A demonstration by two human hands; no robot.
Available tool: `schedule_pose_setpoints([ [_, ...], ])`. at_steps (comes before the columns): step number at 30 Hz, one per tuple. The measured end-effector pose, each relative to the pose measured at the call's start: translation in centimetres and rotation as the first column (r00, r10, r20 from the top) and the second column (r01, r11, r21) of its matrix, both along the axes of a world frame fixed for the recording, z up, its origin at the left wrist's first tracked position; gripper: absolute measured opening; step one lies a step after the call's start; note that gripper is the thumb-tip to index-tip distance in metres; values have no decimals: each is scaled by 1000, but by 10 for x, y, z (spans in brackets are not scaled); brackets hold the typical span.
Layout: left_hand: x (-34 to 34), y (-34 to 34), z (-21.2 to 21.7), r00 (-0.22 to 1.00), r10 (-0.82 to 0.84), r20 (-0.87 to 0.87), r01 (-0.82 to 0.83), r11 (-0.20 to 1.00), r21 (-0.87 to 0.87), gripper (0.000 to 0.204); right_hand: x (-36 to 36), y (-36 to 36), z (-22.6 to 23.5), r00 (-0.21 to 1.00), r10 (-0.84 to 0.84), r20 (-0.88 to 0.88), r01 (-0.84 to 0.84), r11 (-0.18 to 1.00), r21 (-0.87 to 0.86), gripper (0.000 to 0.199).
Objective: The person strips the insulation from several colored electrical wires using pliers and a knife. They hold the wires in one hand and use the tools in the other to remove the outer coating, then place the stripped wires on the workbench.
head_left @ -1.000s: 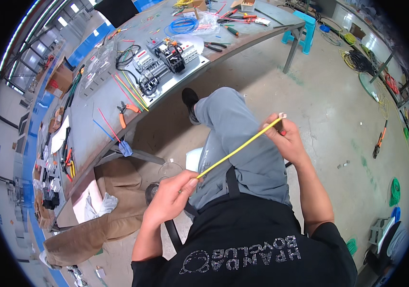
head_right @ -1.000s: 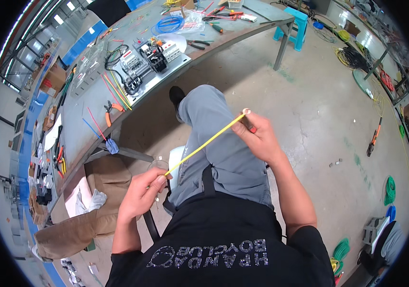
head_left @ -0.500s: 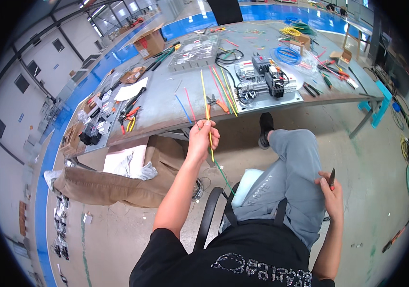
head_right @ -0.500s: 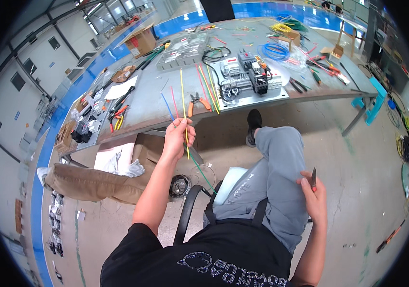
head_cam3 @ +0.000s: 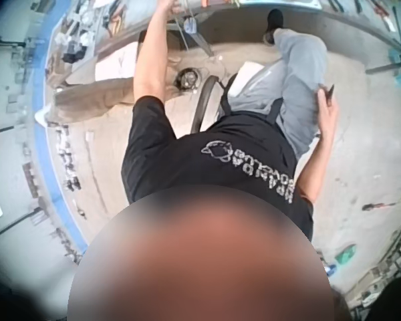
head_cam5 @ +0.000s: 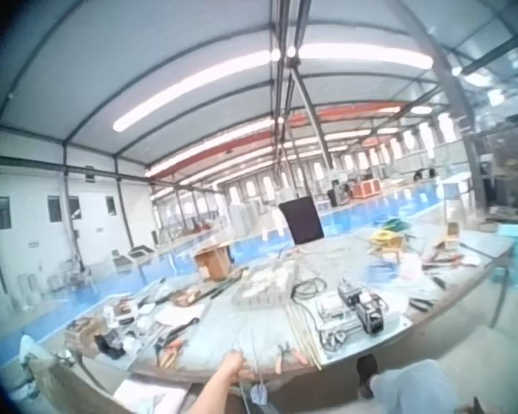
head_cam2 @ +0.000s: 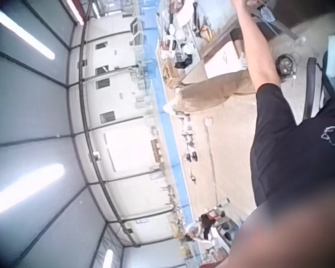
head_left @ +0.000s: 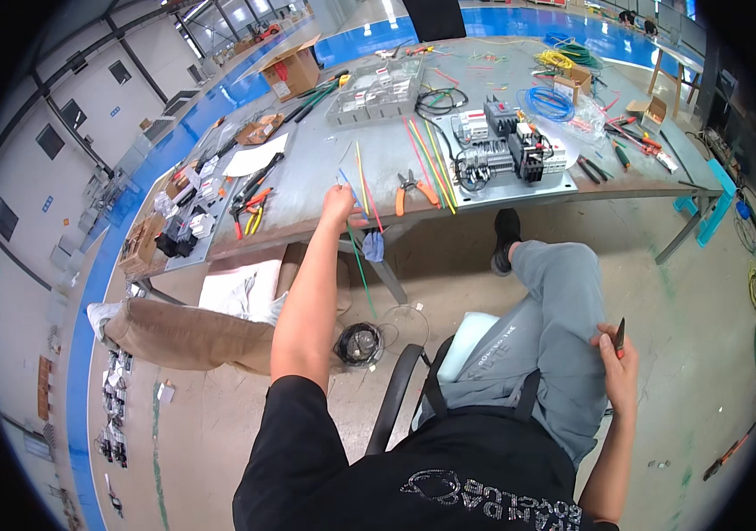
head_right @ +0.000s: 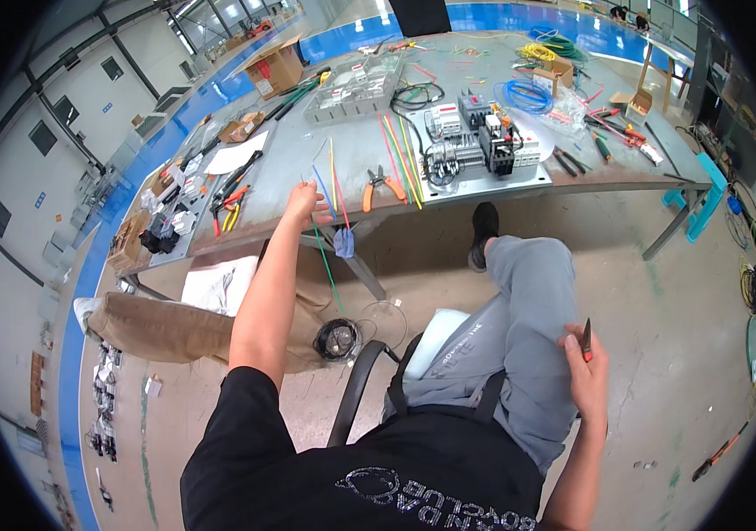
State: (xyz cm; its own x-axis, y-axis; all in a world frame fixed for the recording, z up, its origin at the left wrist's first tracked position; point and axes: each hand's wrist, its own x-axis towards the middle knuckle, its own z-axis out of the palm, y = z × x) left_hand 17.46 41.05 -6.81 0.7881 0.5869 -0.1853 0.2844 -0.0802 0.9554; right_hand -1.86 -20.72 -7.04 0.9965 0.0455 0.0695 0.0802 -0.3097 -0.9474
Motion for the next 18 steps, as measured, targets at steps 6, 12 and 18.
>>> schedule_pose_setpoints([
  [6,-48,-18,6,979,-191,-70,199,971,135,42,-9,10,8,998,-39,44,38,999,36,29],
  [12,-146,-230,70,705,-708,-41,684,664,303,37,-12,24,16,994,104,-12,-102,986,130,18],
  [18,-180,-337,60,491,-865,-99,763,372,529,42,-7,77,55,974,214,72,-226,915,334,17],
])
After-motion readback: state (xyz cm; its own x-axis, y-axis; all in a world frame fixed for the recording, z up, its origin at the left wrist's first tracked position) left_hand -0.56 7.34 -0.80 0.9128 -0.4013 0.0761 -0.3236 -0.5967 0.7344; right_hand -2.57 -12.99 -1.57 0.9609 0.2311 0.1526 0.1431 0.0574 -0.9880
